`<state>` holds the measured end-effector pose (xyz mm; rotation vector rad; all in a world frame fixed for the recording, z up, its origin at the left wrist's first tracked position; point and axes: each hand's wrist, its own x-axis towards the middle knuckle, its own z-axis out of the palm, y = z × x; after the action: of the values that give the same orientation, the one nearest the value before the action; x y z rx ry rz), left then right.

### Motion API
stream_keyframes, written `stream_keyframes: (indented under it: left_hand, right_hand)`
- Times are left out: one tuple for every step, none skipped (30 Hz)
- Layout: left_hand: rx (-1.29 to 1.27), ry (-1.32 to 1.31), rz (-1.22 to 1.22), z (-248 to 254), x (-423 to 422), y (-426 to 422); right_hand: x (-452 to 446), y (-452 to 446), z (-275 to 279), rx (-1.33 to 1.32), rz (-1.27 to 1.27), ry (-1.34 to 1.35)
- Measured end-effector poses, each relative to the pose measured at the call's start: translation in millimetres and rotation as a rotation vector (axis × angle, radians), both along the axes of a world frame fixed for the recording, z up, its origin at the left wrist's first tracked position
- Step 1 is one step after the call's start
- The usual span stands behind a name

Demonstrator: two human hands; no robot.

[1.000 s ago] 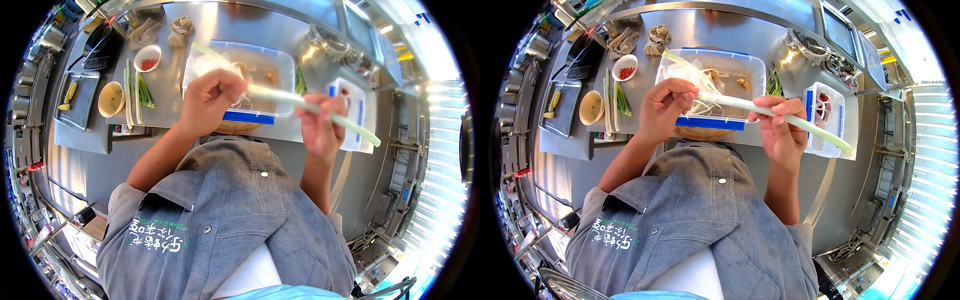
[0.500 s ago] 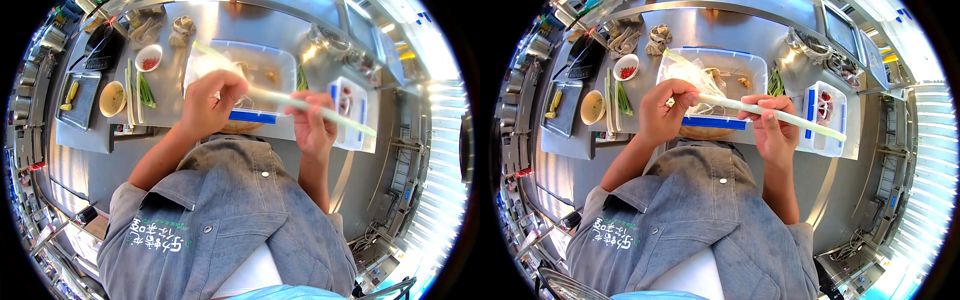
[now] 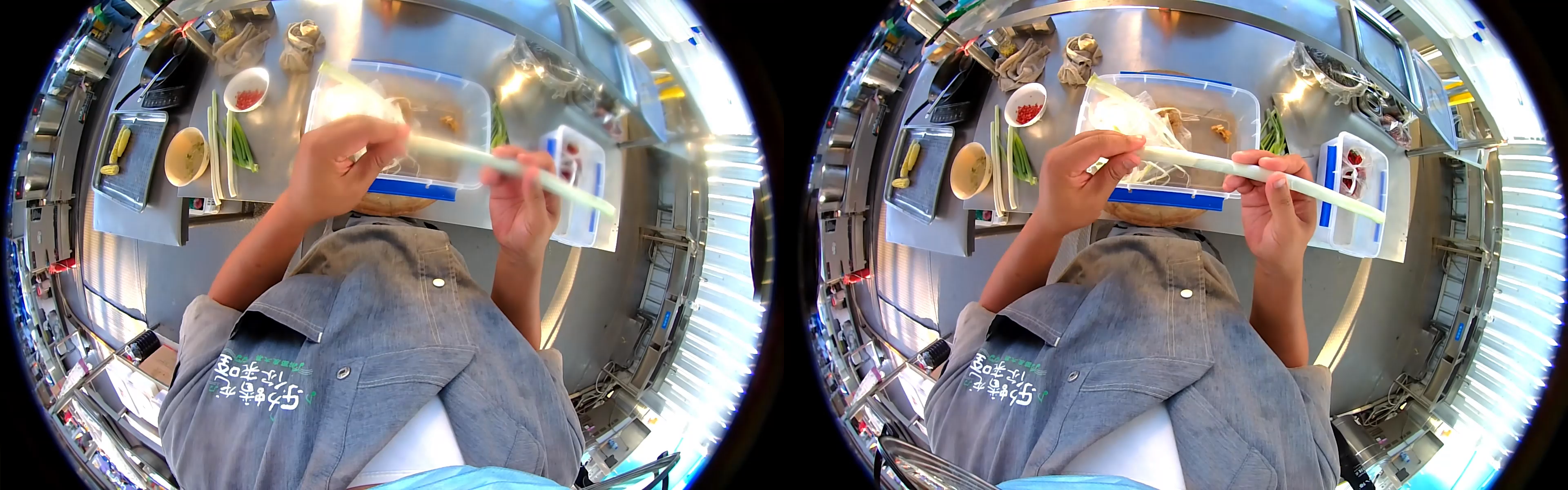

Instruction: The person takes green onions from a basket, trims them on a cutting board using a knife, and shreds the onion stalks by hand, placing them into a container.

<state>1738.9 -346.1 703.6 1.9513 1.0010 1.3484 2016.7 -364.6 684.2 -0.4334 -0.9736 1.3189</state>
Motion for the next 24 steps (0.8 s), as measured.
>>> stream_keyframes:
  left_hand:
    - [-0.001,-0.001,0.001,0,0,0]
    - [0.036,0.057,0.031,0,0,1]
    - [0.071,0.116,0.061,0,0,1]
    - [0.070,0.116,0.063,-1,1,2]
    - [-0.046,0.088,0.071,-3,2,3]
    - [-0.163,0.059,0.078,-4,2,3]
    - [-0.164,0.060,0.078,-2,2,2]
    - [-0.336,-0.104,0.013,1,2,1]
    - [-0.506,-0.268,-0.055,3,2,1]
    - [-0.506,-0.266,-0.057,2,2,1]
    - [-0.425,-0.207,-0.068,-1,2,0]
    - [-0.343,-0.149,-0.078,-4,2,-1]
    - [-0.343,-0.148,-0.079,-7,2,-1]
    - [-0.263,-0.125,-0.061,-11,2,-1]
    - [-0.183,-0.102,-0.043,-13,1,-1]
    - [-0.183,-0.101,-0.043,-11,1,-1]
    - [-0.119,-0.052,-0.012,-8,1,0]
    - [-0.055,-0.003,0.020,-6,0,0]
    - [-0.055,-0.002,0.020,-6,0,0]
    - [-0.103,0.015,0.027,-7,-2,1]
    - [-0.151,0.032,0.034,-7,-2,2]
    - [-0.152,0.032,0.034,-8,-3,2]
    - [-0.236,0.027,0.034,-9,-3,3]
    - [-0.320,0.021,0.035,-10,-3,3]
  right_hand:
    - [-1,0,-1,-0.001,0.001,-0.001]
    - [-2,0,-2,-0.022,-0.001,0.004]
    - [-3,0,-3,-0.044,-0.003,0.010]
    - [-3,1,-3,-0.045,-0.002,0.010]
    - [-4,1,-4,-0.046,-0.016,0.000]
    - [-4,1,-5,-0.046,-0.030,-0.011]
    - [-4,2,-5,-0.047,-0.030,-0.010]
    - [-4,2,-6,-0.057,-0.047,-0.004]
    - [-3,2,-7,-0.065,-0.065,0.001]
    - [-2,3,-8,-0.064,-0.068,0.003]
    - [-1,2,-8,-0.062,-0.071,0.009]
    - [0,2,-9,-0.058,-0.073,0.015]
    - [0,2,-10,-0.059,-0.074,0.016]
    - [0,2,-10,-0.058,-0.064,0.024]
    - [0,2,-11,-0.058,-0.054,0.032]
    - [-1,1,-11,-0.058,-0.054,0.033]
    - [-3,0,-11,-0.057,-0.048,0.041]
    - [-4,0,-10,-0.056,-0.043,0.049]
    - [-5,-1,-10,-0.057,-0.042,0.050]
    - [-6,-2,-10,-0.043,-0.036,0.036]
    - [-7,-2,-9,-0.030,-0.030,0.022]
    - [-6,-2,-10,-0.030,-0.030,0.023]
    - [-6,-2,-10,-0.011,-0.035,-0.003]
    - [-5,-2,-11,0.009,-0.040,-0.029]
